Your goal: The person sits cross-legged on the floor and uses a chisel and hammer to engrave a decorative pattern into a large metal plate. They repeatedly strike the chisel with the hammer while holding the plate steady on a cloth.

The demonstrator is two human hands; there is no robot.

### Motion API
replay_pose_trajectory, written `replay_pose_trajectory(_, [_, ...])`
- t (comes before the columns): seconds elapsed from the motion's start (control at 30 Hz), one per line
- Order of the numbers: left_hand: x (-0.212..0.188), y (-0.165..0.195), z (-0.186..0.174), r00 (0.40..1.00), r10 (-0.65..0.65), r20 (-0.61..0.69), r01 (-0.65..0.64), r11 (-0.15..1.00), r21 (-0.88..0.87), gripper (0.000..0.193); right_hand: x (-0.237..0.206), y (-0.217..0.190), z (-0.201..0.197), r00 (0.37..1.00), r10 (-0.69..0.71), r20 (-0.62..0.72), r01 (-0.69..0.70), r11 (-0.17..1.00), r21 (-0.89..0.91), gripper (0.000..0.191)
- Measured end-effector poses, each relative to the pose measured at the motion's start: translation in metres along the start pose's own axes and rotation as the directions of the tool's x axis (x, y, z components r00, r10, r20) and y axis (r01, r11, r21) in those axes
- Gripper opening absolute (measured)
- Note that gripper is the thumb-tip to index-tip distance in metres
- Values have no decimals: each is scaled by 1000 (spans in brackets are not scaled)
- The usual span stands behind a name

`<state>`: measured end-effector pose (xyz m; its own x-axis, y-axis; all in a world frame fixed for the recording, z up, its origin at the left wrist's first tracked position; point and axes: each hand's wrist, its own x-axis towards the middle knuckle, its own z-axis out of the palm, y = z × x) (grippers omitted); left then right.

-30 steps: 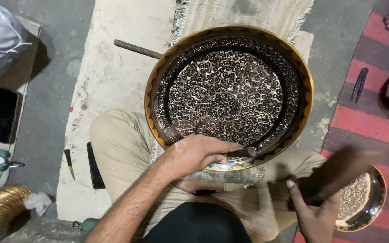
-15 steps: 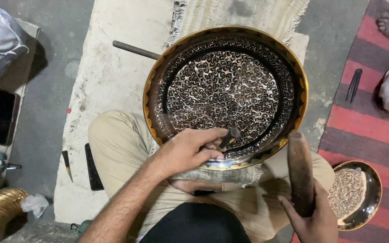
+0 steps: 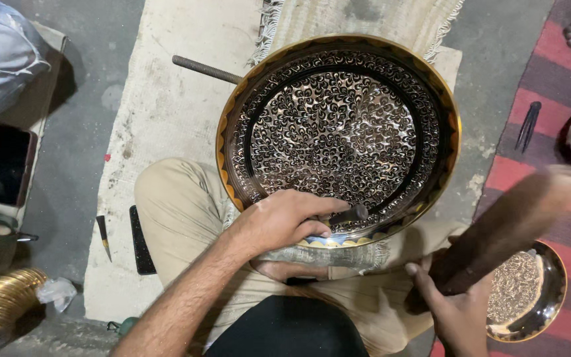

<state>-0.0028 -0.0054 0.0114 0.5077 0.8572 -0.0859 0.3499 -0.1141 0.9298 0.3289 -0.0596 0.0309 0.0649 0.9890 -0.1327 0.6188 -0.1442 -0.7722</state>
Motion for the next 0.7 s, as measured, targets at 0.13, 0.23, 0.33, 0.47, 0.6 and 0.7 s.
replay_pose_trajectory(0.13, [0, -1, 1, 999, 42, -17, -42, 999, 0, 45, 13, 3, -8, 975, -40, 217, 82, 978, -190, 72])
replay_pose_trajectory(0.23, [0, -3, 2, 1000, 12, 1, -12, 1000, 3, 46, 14, 10, -8, 974, -71, 217, 114, 975, -193, 72])
replay_pose_trajectory(0.33, [0, -5, 1, 999, 37, -6, -37, 999, 10, 45, 9, 14, -5, 971, 12, 239, 62, 953, -298, 72])
replay_pose_trajectory(0.47, [2, -3, 3, 1000, 9, 18, -9, 1000, 6, 43, 1, 14, -3, 978, -17, 209, 89, 936, -341, 66])
replay_pose_trajectory(0.6, [1, -1, 2, 1000, -6, 14, 6, 1000, 3, 44, -3, 11, -3, 975, 179, 132, -188, 980, 62, 52])
replay_pose_trajectory(0.7, [1, -1, 0, 1000, 13, 13, -13, 1000, -11, 43, -5, 8, -3, 980, -88, 178, 164, 864, -476, 67])
